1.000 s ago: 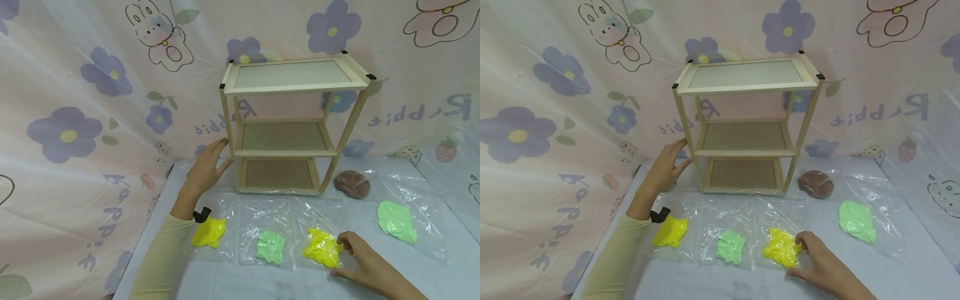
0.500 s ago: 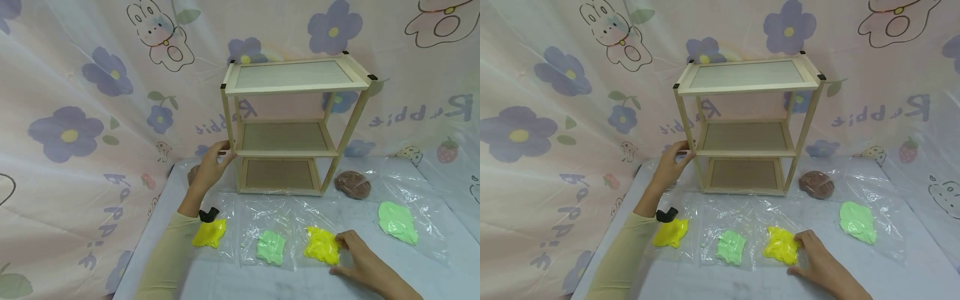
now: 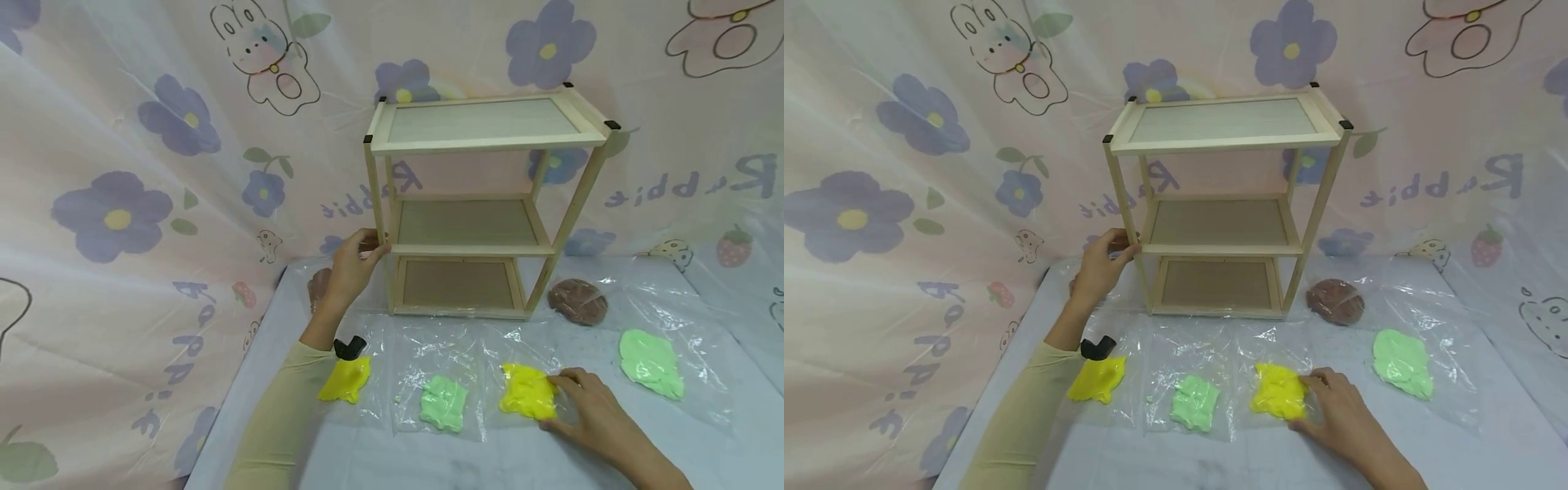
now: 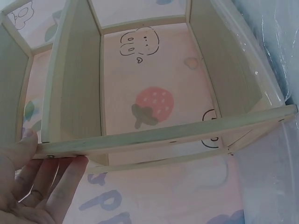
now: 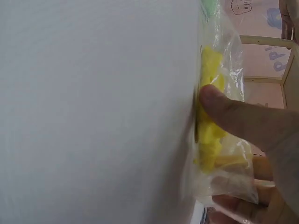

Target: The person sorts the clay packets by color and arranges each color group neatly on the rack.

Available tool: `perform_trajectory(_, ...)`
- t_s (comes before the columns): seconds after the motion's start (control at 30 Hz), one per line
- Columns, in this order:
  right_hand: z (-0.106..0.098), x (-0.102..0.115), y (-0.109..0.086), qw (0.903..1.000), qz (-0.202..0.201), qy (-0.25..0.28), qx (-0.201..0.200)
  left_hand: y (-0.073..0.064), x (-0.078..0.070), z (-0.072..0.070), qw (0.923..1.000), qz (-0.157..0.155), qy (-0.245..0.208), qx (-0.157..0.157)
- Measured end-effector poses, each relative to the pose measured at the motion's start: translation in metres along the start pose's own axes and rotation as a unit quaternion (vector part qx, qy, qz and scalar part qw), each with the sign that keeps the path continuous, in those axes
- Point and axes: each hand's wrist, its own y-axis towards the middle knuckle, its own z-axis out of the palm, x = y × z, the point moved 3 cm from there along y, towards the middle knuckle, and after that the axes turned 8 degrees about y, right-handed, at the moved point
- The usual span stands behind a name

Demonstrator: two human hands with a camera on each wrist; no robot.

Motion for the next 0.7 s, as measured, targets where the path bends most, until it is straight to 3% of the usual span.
perform_trajectory(0.27, 0.0016, -0.0003, 0.0049, 0.9952, 0.08, -0.007, 0.056, -0.0001, 0.0005, 0.0009, 1.0, -0.006, 0.007, 0.004)
perform_trajectory(0.7, 0.0062, -0.0023, 0.0103, 0.9954, 0.077, -0.028, 0.05, -0.0008, 0.0004, 0.003, 0.9998, -0.002, 0.017, 0.004)
